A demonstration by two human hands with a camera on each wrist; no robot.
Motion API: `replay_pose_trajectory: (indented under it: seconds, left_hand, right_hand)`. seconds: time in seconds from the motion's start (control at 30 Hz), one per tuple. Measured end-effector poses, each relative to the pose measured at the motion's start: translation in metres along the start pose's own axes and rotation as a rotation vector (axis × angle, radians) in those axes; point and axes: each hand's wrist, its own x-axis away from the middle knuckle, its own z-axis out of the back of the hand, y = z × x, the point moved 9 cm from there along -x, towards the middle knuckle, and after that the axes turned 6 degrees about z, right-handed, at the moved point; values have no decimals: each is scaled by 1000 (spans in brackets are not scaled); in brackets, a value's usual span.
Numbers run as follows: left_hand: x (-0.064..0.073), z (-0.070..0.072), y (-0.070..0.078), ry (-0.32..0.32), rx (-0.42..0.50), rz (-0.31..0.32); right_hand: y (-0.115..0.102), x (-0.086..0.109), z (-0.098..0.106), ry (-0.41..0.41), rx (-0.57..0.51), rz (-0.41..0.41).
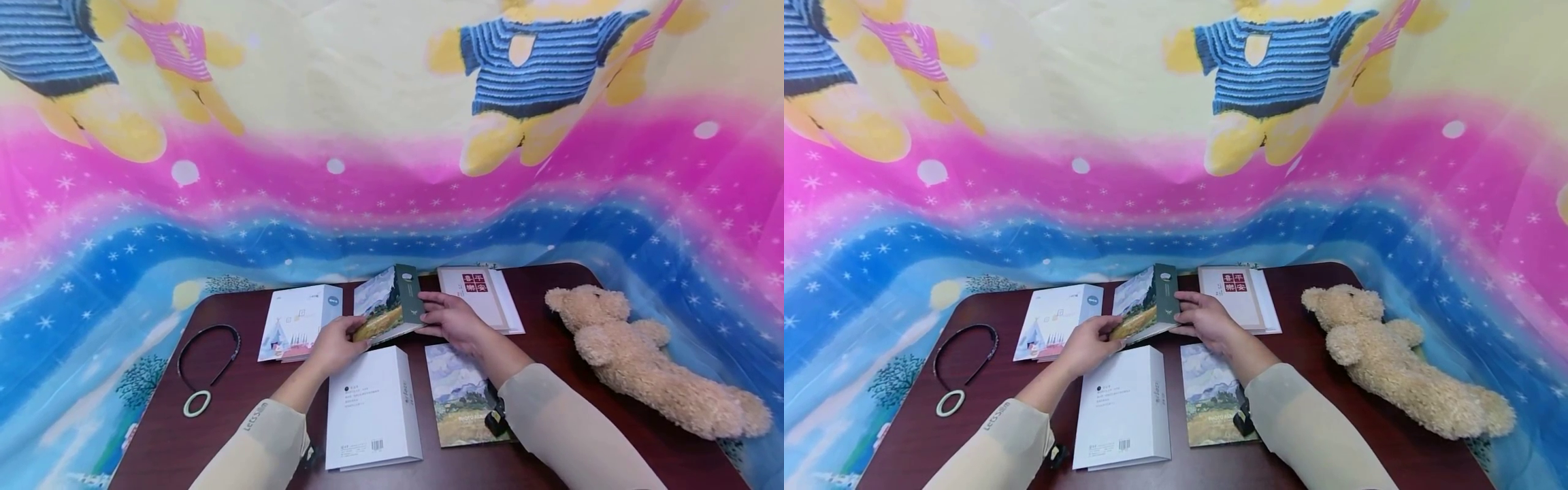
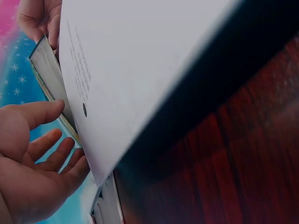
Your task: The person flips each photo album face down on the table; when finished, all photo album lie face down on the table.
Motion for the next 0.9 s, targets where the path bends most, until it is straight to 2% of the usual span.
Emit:
replay_pose_trajectory:
  seconds: [0.3, 0.7, 0.9]
  left_hand:
    - [-1, -2, -8, -8, -46, 29]
    - [-3, -5, -15, -21, -75, 73]
    - [-4, -4, -17, -17, -92, 89]
  right_hand:
    - [7, -4, -3, 9, 94, -45]
    - [13, -10, 1, 75, 230, -94]
    - [16, -12, 4, 82, 303, -117]
